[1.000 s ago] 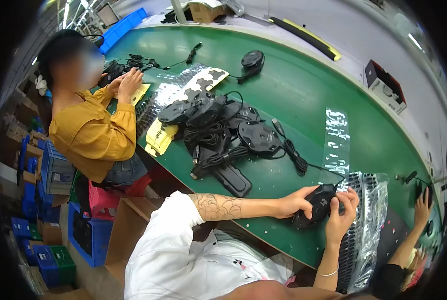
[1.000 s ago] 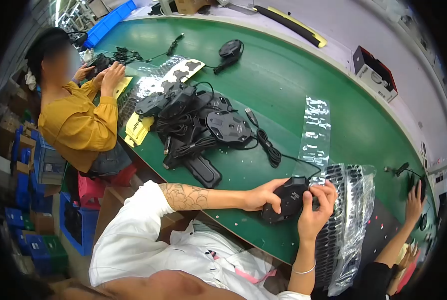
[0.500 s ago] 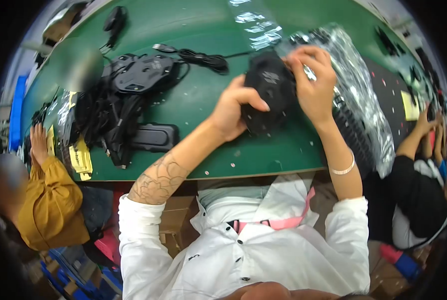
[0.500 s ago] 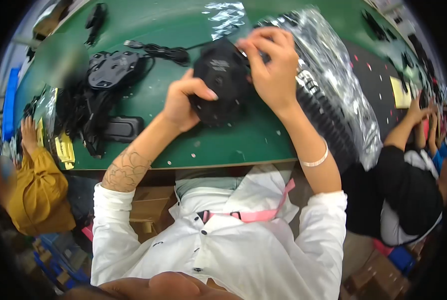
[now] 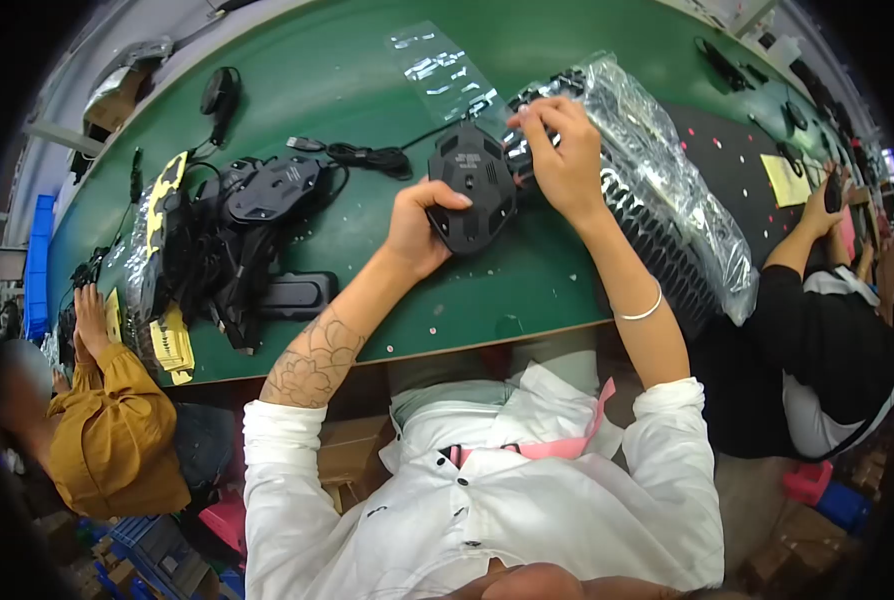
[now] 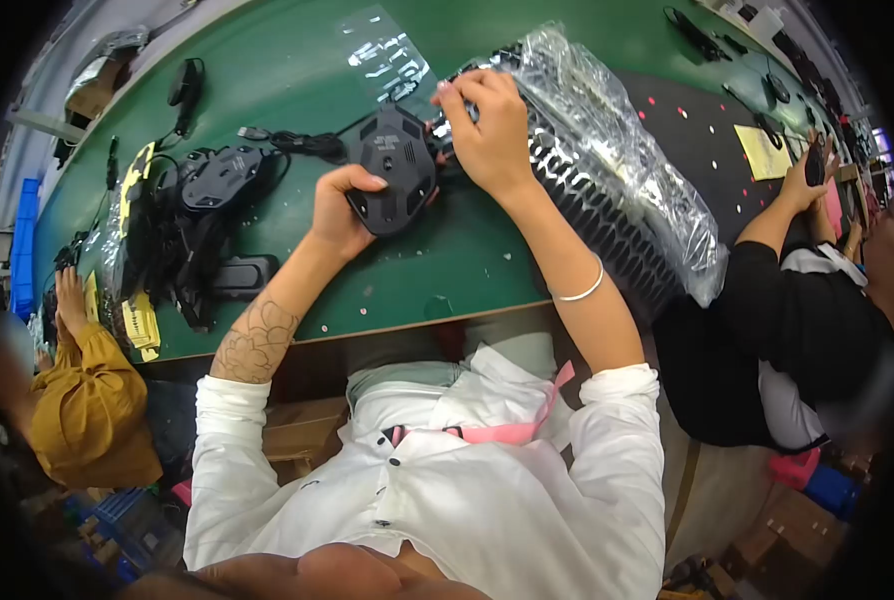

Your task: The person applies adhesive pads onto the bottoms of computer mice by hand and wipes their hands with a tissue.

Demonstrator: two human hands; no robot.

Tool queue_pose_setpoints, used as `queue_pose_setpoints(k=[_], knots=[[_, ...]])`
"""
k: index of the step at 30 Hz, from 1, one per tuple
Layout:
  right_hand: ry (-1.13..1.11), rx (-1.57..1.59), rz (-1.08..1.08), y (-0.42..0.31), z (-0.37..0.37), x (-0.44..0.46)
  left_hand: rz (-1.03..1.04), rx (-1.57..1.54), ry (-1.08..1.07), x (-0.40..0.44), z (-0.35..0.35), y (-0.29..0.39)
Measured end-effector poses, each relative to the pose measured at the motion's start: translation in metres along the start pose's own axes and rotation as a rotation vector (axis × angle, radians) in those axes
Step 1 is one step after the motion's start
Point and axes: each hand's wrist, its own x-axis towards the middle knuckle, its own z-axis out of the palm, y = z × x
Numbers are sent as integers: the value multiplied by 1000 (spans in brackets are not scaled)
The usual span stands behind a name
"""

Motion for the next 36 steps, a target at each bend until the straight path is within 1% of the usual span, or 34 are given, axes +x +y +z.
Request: queue_pose_setpoints(k=[4,9,11,12,14,16,17,21,22,24,29,35,36], knots=[[-110,-64,-3,-10,0,-1,63,20,62,-3,2,-2],[-186,-71,-53,-14,5,-2,99,66,111,-2,-14,0],[-190,-34,-24,-17,6,-3,125,35,169,-1,-18,-2],[-185,-32,-38,-18,4,-2,138,41,162,-3,-14,0],[-190,-15,9,-20,0,2,162,38,140,-6,-6,5],[-143,-13,3,-20,-3,6,174,94,201,-9,-2,5],[-136,-15,-9,-22,-6,6,182,99,191,-11,0,4],[-150,-17,72,-25,-9,10,136,105,179,-9,-4,6],[-158,-16,68,-27,-9,9,143,99,182,-10,-1,9],[-166,-30,59,-31,-10,12,77,20,99,-11,8,12],[-190,-43,-4,-30,-8,8,47,-34,63,-15,8,5],[-156,-53,-34,-30,-12,6,48,56,14,-19,8,5],[-150,-31,-29,-30,-13,7,64,150,-4,-20,2,5]])
